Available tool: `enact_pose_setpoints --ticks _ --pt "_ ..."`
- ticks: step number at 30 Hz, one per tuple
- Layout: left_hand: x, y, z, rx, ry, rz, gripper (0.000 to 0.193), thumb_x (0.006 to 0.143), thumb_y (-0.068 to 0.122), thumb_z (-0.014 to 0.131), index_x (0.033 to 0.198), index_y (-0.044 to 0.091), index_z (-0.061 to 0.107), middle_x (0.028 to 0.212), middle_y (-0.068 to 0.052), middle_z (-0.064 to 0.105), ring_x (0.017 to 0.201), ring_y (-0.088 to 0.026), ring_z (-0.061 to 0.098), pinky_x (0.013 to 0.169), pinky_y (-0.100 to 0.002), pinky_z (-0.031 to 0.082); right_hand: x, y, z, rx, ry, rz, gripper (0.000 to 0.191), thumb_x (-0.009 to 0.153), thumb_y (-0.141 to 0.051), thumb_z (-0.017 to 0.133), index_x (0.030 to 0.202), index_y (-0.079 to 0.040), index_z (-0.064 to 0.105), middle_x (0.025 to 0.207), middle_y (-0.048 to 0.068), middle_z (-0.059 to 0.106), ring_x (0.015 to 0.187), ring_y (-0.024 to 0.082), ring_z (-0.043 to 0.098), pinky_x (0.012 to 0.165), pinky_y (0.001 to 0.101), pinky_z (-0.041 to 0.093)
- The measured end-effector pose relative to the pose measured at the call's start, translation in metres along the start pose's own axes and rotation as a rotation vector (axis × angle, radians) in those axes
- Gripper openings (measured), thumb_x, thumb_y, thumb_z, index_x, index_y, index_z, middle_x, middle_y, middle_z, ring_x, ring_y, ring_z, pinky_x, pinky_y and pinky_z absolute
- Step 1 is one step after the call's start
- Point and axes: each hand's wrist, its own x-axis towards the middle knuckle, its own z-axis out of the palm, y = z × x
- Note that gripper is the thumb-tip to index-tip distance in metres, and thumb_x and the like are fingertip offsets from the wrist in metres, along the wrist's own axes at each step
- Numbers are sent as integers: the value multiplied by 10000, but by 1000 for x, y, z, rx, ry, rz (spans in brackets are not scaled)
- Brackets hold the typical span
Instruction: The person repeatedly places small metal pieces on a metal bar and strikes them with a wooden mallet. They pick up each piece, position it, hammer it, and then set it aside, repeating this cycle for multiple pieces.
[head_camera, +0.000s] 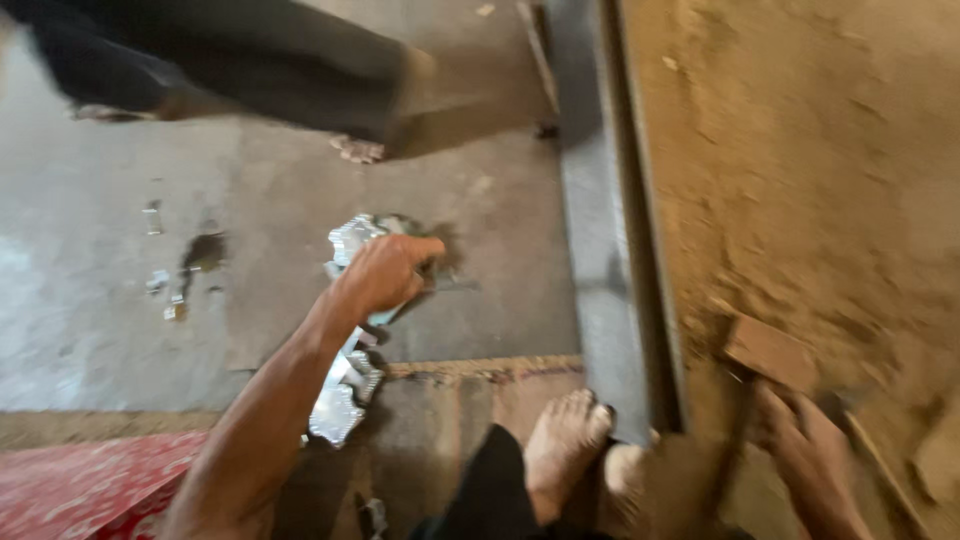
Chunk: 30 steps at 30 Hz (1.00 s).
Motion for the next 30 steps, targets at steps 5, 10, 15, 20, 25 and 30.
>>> enact_pose_setpoints --ticks 5,10,15,20,25,30 --pt "-8 140 -3 195 312 744 110 845 75 683 884 164 632 979 -19 686 953 -219 660 838 -394 556 -14 -92 38 361 -553 -122 460 1021 -408 493 1206 -25 670 1038 45 691 883 147 661 766 324 564" --pt "11 193 13 228 238 994 124 853 163 737 823 172 617 967 20 645 953 -167 630 842 -347 539 -2 -132 42 303 -818 39 430 990 -349 592 1274 -37 677 1002 21 690 866 133 654 768 341 568" --pt "37 173 51 154 343 1000 119 887 161 731 866 152 614 1095 -6 657 992 -174 609 895 -321 531 9 -127 44 399 -774 81 326 912 -151 715 1220 -50 679 1006 -1 725 884 93 672 801 281 563" --pt "61 158 70 451 169 701 235 832 154 763 1041 192 662 1350 -68 550 1267 -270 531 1015 -489 481 45 -124 64 395 -725 -148 265 921 -112 732 1168 -16 720 1003 33 727 872 103 670 783 278 566" --pt "78 182 84 163 -6 217 791 687 286 835 1429 300 561 1599 -188 258 1401 -454 356 1092 -645 299 72 -114 76 405 -634 -98 256 903 -90 725 1154 -50 698 999 18 706 872 94 675 750 286 582" --pt "95 209 109 29 -15 -107 1044 609 634 913 1495 316 461 1601 -198 183 1344 -463 388 1036 -691 302 72 -98 97 480 -626 -131 261 920 -78 727 1179 -50 703 1024 30 721 861 107 664 713 274 560"
